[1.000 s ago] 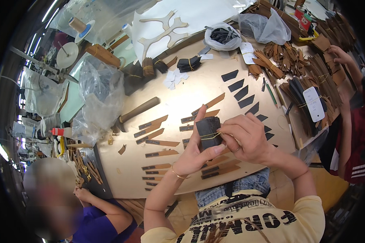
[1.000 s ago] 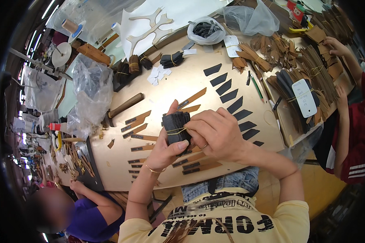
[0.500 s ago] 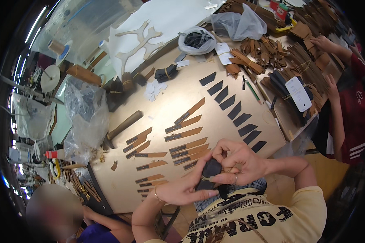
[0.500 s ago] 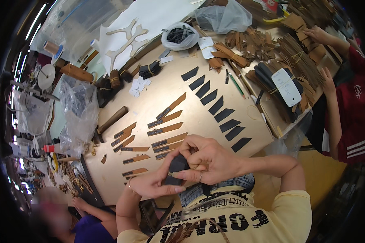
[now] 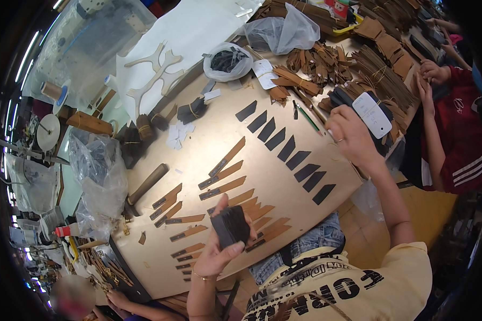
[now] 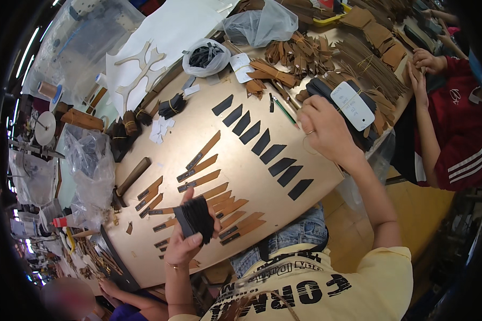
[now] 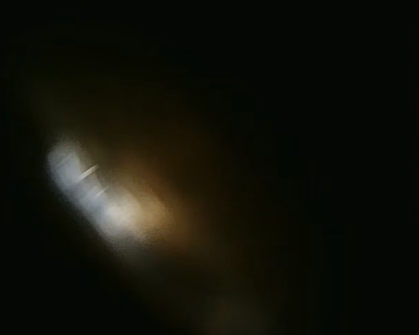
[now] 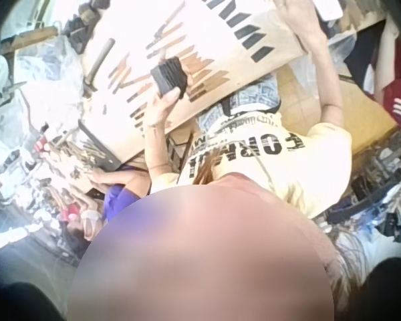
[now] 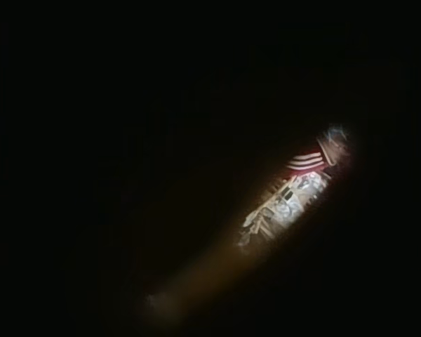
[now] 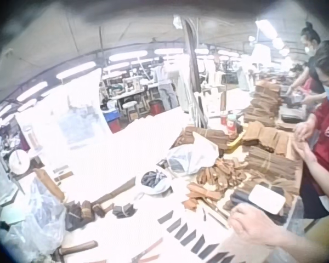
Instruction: The person arranges and aligns small leather pieces on a workbench, placing dark strips onto light tan pieces and then adding black triangular pieces. They handle the pieces by hand, organizing them into neat rows and bundles.
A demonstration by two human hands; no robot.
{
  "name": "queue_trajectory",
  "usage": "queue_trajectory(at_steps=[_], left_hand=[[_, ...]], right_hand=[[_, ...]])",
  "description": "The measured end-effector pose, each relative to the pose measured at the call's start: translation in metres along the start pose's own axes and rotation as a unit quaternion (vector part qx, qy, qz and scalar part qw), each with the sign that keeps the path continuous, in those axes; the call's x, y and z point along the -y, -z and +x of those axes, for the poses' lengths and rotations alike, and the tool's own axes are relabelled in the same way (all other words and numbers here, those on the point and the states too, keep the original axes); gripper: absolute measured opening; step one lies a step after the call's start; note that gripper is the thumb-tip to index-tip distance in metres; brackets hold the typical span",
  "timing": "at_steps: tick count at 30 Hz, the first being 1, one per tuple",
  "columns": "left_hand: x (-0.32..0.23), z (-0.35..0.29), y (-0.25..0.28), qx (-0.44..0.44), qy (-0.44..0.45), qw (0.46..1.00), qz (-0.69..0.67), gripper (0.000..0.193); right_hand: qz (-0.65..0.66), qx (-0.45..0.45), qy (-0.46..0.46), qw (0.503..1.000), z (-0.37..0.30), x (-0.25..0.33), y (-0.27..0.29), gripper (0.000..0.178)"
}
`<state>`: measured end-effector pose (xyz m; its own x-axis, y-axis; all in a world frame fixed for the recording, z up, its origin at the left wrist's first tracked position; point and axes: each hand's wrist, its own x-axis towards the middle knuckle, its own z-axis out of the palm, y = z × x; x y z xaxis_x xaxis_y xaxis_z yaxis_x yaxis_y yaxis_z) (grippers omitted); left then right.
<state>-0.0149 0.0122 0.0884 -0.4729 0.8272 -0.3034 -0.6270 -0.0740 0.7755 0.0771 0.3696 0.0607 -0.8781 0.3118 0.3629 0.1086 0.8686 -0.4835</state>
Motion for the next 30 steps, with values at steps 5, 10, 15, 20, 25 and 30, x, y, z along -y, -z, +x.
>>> queue_trajectory(at_steps=[5,10,15,20,25,30], left_hand=[[0.008,0.02,0.0,-0.049,-0.032,0.998,-0.014,0.098],[-0.009,0.024,0.002,-0.062,-0.048,0.997,-0.012,0.09],[-0.016,0.032,0.015,-0.123,-0.117,0.984,-0.046,0.082],[-0.008,0.067,0.027,-0.229,-0.159,0.957,-0.085,0.051],[-0.007,0.118,0.031,-0.23,-0.175,0.956,-0.048,0.09],[-0.015,0.147,0.034,-0.223,-0.178,0.957,-0.049,0.093]], right_hand=[[-0.038,0.142,0.006,0.989,0.008,-0.022,-0.024,0.017],[-0.055,0.056,0.009,0.997,0.047,-0.026,-0.044,0.012],[-0.16,0.039,-0.012,0.986,0.059,-0.013,-0.047,0.027],[-0.183,0.064,-0.105,0.975,0.065,0.001,-0.04,0.052],[0.106,0.09,0.037,0.99,0.08,0.05,-0.046,0.078],[0.252,0.136,0.16,0.945,0.082,0.13,-0.093,0.076]])
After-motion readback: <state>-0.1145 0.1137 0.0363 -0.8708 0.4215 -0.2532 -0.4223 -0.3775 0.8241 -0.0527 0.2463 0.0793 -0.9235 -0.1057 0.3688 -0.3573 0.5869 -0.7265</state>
